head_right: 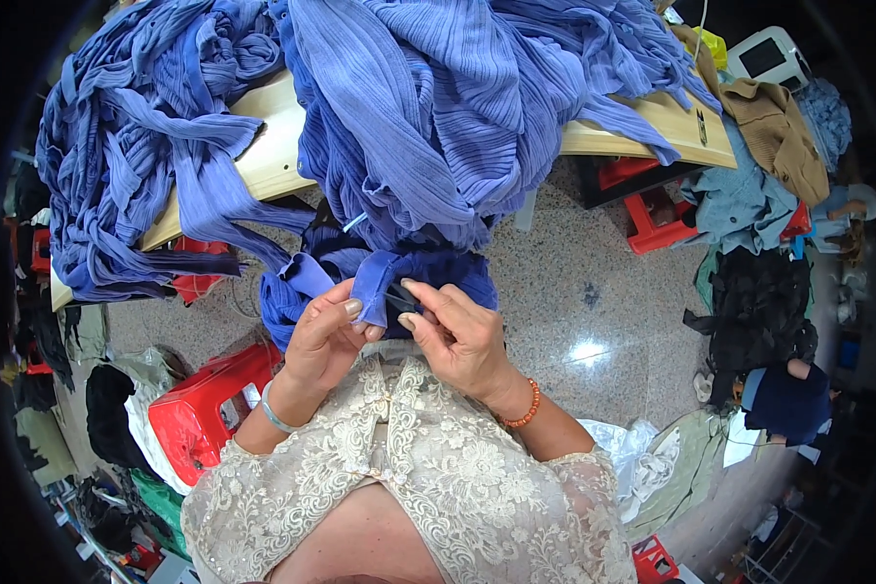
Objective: Trimming loose threads from purple fabric strips with attached snap buttons using specialized thread snips.
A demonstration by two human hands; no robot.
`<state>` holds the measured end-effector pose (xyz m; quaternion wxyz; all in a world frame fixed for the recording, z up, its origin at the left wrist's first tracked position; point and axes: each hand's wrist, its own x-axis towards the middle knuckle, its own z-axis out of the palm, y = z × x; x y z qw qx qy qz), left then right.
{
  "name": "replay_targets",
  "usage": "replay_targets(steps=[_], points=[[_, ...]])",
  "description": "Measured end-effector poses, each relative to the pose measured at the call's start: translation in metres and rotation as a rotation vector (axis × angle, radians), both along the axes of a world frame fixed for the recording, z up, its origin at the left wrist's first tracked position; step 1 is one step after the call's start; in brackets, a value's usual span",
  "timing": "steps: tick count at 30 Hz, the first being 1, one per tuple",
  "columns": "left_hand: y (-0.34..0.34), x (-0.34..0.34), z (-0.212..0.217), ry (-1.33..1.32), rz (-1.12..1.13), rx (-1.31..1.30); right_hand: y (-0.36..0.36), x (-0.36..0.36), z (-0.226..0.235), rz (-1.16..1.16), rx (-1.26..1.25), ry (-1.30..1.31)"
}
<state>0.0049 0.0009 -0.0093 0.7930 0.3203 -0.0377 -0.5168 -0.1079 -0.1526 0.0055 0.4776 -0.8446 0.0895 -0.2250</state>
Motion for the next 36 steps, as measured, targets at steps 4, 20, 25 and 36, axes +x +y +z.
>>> replay_targets(steps=[4,20,25,36], points=[[-0.002,0.0,0.004,0.019,0.0,0.038,0.003,-0.001,-0.001,0.063,-0.124,0.033],[-0.005,-0.006,0.005,-0.161,0.04,0.125,0.017,0.015,-0.002,-0.006,0.36,0.156],[0.006,-0.008,-0.013,-0.489,0.066,0.137,0.013,0.018,0.003,0.052,0.461,0.184],[0.002,-0.003,-0.007,-0.144,-0.013,0.041,-0.005,0.01,-0.01,-0.123,0.239,0.085]])
